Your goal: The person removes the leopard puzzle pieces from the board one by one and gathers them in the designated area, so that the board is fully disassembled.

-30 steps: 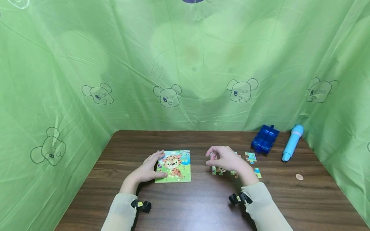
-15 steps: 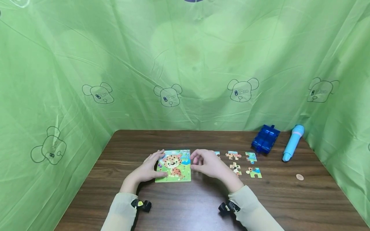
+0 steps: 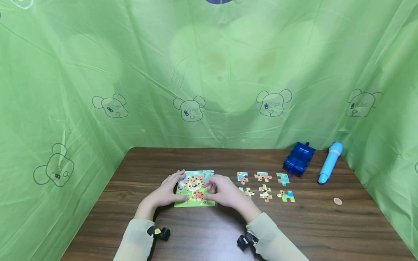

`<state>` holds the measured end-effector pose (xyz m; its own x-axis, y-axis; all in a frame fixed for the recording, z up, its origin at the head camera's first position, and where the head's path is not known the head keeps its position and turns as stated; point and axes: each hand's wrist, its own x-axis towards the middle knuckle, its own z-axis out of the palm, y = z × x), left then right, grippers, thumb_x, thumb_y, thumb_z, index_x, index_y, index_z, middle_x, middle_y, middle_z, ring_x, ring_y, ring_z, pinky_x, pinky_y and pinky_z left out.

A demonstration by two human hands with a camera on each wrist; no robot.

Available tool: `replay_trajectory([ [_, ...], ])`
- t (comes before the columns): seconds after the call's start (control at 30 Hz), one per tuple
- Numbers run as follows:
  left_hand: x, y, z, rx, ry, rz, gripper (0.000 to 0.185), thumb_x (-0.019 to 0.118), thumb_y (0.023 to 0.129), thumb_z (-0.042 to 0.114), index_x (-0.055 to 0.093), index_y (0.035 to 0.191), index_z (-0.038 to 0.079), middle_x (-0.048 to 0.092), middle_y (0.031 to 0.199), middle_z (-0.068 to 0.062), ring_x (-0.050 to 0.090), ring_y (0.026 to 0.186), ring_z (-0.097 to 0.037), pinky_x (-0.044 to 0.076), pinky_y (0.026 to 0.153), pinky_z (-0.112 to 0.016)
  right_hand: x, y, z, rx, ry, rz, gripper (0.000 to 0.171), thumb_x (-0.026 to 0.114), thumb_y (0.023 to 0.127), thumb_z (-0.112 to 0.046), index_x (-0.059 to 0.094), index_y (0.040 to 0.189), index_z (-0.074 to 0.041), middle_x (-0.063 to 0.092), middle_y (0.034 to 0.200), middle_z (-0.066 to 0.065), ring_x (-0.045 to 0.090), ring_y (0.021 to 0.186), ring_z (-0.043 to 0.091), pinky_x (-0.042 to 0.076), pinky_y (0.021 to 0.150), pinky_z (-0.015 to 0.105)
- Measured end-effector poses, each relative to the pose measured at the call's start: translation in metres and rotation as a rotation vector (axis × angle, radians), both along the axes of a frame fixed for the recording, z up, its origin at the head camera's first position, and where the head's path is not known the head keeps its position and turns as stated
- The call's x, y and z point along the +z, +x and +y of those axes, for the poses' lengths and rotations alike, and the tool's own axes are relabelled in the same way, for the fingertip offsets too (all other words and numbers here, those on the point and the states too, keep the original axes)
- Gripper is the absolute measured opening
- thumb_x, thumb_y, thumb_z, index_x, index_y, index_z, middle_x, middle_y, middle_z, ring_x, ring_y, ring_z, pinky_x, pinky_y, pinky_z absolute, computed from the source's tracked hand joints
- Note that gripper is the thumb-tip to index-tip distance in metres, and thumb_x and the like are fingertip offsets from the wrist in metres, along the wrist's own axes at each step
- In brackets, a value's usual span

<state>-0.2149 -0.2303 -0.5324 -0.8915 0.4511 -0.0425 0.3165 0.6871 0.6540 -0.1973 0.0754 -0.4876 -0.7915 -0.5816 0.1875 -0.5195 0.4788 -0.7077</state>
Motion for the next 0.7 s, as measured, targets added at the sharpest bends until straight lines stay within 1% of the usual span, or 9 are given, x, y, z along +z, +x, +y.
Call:
replay_trajectory([
  [0.1,0.0,0.0,0.0,0.003,0.001,-0.009,0.101,0.088,0.09,0.05,0.042,0.166,0.001,0.028,0.18,-0.011,0.019,0.167,-0.037,0.009,0.133,-0.065,-0.001,0.001,-0.007,0.011,0.026,-0.027,0.032,0.092,0.088,-0.013,0.076,0.113,-0.003,0.07,0.099,0.007,0.07,0.082,0.022,0.056,0.075,0.026],
  [0.2,0.0,0.0,0.0,0.005,0.004,-0.01,0.1,0.088,0.09,0.05,0.043,0.165,0.002,0.029,0.179,-0.011,0.018,0.167,-0.037,0.009,0.133,-0.065,-0.004,0.001,-0.01,0.013,0.066,-0.046,0.036,0.094,0.086,-0.017,0.077,0.115,-0.004,0.07,0.099,0.006,0.069,0.081,0.018,0.057,0.076,0.026],
  [0.33,-0.001,-0.001,0.0,0.001,0.007,-0.006,0.099,0.088,0.09,0.05,0.044,0.165,0.002,0.03,0.179,-0.013,0.019,0.167,-0.038,0.009,0.133,-0.066,-0.009,0.001,-0.01,0.006,0.113,-0.035,0.042,0.097,0.083,-0.022,0.079,0.117,-0.004,0.07,0.096,0.003,0.066,0.079,0.013,0.056,0.077,0.027],
  [0.57,-0.002,-0.001,0.0,0.007,0.013,-0.013,0.099,0.088,0.09,0.051,0.044,0.165,0.003,0.029,0.179,-0.01,0.018,0.167,-0.037,0.009,0.133,-0.066,-0.015,-0.001,-0.008,-0.014,0.151,-0.037,0.045,0.099,0.078,-0.023,0.081,0.115,-0.006,0.072,0.096,0.002,0.066,0.081,0.016,0.056,0.078,0.031],
  [0.7,-0.001,0.0,-0.001,-0.001,0.017,-0.012,0.1,0.088,0.091,0.049,0.043,0.165,0.001,0.028,0.179,-0.012,0.018,0.167,-0.038,0.008,0.133,-0.066,-0.016,-0.001,-0.007,-0.032,0.155,-0.055,0.049,0.1,0.078,-0.022,0.079,0.118,-0.005,0.069,0.096,0.002,0.065,0.081,0.016,0.055,0.077,0.031],
])
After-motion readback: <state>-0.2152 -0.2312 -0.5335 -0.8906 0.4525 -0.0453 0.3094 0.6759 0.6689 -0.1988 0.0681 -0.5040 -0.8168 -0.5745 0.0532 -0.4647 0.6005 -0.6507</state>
